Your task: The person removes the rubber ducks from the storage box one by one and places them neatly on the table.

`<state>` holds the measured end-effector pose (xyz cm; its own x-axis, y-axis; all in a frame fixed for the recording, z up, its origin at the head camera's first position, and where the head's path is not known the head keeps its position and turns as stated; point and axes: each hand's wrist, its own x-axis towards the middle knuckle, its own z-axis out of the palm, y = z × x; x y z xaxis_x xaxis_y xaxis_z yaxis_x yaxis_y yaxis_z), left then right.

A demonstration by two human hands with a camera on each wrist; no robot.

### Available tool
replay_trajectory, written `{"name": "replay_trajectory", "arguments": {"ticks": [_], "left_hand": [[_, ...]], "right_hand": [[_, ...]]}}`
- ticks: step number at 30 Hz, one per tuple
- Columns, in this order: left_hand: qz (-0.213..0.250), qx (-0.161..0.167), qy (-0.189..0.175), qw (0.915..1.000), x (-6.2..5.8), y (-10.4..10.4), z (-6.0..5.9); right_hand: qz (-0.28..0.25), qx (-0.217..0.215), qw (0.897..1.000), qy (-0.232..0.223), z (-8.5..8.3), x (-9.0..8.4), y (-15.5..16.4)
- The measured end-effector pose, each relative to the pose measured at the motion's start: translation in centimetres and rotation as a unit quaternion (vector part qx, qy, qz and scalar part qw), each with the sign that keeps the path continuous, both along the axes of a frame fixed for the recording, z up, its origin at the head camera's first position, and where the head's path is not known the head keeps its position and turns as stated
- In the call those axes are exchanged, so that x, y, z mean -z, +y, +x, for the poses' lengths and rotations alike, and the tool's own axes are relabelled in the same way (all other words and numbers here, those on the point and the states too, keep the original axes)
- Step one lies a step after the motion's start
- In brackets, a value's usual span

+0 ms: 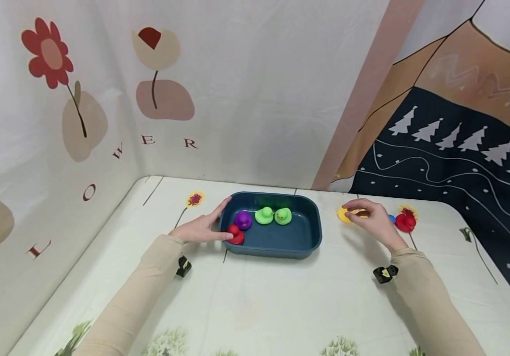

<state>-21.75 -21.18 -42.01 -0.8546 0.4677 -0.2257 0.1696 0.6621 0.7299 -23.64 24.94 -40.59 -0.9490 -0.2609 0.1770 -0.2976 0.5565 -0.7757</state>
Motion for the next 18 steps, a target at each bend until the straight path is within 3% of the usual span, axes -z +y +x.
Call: {"name": "replay_trajectory", "arguments": {"ticks": [18], "left_hand": [[-0.005,0.001,0.006,1.0000,0.1,0.0,-0.1]], "right_hand": [[-0.021,-0.040,0.999,-0.013,0.3,-0.9,-3.8]]}}
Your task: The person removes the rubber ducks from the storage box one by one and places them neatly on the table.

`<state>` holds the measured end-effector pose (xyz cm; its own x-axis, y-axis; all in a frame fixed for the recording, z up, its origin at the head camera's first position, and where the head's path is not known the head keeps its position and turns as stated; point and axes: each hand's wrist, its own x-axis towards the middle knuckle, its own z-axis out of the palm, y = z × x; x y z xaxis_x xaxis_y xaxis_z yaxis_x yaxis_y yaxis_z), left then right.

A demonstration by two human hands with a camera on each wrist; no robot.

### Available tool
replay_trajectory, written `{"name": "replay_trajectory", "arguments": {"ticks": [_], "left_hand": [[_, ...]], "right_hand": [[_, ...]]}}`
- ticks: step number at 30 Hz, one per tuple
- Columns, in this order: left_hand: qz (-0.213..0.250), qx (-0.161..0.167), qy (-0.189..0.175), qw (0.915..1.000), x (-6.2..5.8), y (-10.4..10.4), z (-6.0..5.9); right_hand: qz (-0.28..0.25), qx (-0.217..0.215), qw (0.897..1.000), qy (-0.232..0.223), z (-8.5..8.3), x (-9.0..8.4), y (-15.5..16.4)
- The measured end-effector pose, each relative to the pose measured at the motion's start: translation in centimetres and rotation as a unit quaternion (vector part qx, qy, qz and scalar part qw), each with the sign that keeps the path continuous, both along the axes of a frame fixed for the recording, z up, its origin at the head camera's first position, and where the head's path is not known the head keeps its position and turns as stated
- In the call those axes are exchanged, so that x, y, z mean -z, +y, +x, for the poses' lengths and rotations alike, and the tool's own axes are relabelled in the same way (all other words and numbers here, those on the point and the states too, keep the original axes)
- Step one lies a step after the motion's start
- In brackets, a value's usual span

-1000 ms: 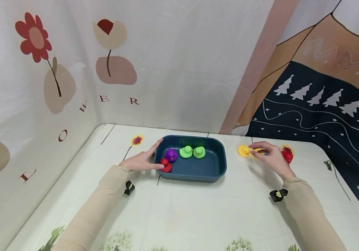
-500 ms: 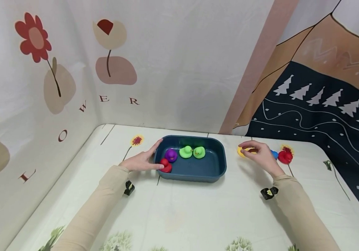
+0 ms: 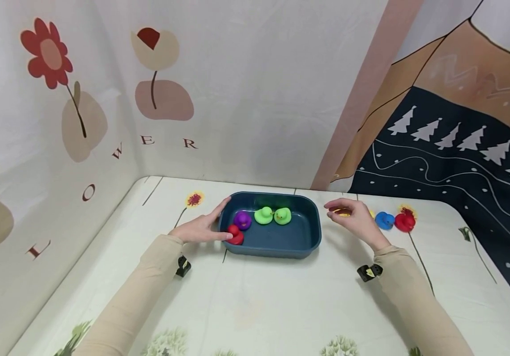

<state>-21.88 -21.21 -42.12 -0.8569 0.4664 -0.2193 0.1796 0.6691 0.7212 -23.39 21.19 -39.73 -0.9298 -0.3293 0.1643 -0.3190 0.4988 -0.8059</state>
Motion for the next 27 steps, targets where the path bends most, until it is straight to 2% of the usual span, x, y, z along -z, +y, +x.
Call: {"name": "replay_trajectory", "arguments": {"ticks": [10,27], "left_hand": [[0.000,-0.001,-0.003,1.0000,0.0,0.0,0.0],[0.006,0.004,-0.003,1.0000,0.0,-0.1,0.0]], "right_hand": [[-0.003,-0.019,1.000,-0.008,0.5,-0.4,-1.8],[-0.024,-0.058,0.998,0.010,0.7,0.7,-5.2]]}}
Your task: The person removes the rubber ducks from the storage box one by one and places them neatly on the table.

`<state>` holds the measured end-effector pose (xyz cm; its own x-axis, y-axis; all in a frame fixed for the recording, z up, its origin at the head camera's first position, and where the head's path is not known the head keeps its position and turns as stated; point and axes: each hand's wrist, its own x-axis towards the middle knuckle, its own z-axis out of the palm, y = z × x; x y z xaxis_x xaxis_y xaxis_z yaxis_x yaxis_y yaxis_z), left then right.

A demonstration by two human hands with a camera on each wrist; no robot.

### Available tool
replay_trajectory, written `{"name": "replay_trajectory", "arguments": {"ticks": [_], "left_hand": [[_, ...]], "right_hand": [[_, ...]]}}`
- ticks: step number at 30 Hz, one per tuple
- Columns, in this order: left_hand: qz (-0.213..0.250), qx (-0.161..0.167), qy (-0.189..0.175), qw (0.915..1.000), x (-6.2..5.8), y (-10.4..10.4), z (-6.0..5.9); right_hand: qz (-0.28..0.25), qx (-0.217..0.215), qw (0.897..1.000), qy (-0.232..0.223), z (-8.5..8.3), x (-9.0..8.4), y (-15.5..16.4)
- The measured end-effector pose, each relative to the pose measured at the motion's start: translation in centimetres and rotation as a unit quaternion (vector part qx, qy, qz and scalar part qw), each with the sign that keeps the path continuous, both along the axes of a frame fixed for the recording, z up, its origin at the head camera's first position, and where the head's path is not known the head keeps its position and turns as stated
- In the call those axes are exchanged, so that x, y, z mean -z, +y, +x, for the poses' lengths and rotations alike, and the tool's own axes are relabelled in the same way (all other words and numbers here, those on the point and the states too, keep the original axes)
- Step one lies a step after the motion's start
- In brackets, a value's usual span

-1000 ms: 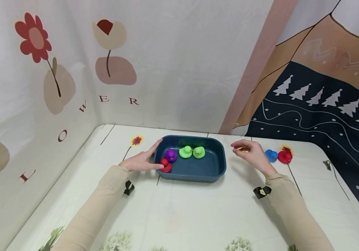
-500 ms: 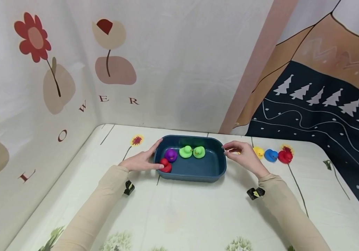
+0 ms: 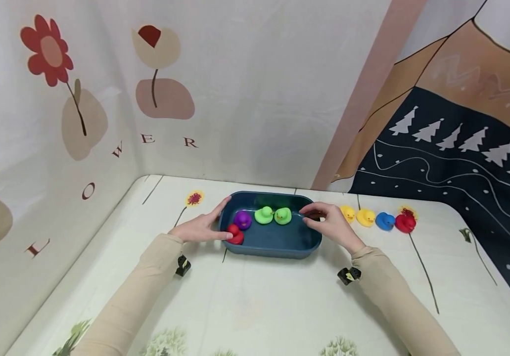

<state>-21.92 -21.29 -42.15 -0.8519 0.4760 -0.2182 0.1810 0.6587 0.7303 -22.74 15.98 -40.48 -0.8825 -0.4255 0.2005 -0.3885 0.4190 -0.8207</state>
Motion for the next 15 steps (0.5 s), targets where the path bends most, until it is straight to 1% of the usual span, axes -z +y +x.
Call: {"name": "replay_trajectory", "arguments": {"ticks": [9,15], "left_hand": [[-0.001,0.001,0.003,1.0000,0.0,0.0,0.0],[-0.001,-0.001,0.002,1.0000,0.0,0.1,0.0]], "right_hand": [[-0.003,-0.007,1.000,-0.002,-0.1,0.2,-2.3],[-0.028,-0.014,0.999,-0.007,-0.5,0.6,-3.4]]}}
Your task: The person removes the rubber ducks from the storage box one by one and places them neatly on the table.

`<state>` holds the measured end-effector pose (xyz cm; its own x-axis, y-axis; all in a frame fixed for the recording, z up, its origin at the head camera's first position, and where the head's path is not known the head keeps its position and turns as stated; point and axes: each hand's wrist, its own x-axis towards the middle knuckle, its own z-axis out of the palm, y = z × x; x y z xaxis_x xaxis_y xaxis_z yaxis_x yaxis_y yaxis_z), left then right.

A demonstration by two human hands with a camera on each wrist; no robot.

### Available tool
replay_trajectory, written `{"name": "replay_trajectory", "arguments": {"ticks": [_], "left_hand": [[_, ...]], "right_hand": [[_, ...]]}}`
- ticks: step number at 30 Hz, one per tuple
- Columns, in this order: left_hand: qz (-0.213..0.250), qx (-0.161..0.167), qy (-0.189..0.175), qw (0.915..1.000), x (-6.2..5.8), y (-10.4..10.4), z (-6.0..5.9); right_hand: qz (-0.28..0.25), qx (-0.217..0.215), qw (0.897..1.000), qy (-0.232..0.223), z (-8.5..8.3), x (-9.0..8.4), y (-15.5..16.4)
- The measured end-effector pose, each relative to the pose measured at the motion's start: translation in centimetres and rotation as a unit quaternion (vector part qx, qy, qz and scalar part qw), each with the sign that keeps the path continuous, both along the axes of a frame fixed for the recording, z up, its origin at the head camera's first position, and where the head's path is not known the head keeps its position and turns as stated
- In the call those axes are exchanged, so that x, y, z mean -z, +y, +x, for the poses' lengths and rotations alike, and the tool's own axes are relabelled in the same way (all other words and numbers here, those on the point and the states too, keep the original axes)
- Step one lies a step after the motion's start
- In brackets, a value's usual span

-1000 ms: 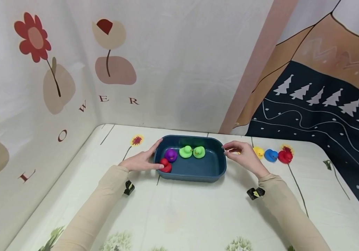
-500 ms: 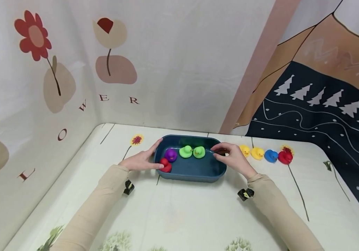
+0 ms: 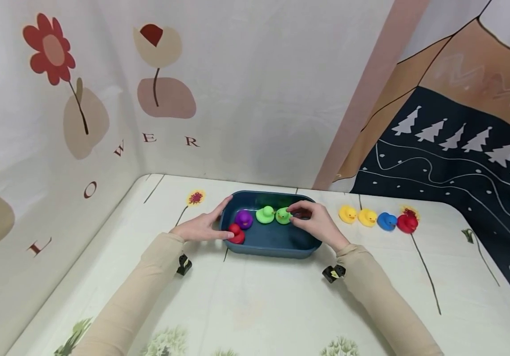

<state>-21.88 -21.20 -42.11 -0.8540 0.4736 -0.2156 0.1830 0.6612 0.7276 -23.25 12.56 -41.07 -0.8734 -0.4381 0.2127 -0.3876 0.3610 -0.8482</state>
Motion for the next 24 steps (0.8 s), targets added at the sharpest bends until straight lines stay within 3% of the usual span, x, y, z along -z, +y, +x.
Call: {"name": "replay_trajectory", "arguments": {"ticks": [17,24], "left_hand": [[-0.001,0.008,0.007,0.9999,0.0,0.0,-0.3],[-0.001,0.005,0.003,1.0000,0.0,0.0,-0.2]], "right_hand": [[-0.002,0.036,0.999,-0.028,-1.0,0.1,-2.4],[0.028,0.062,0.997,-0.042,-1.2,0.7,-2.9]]}}
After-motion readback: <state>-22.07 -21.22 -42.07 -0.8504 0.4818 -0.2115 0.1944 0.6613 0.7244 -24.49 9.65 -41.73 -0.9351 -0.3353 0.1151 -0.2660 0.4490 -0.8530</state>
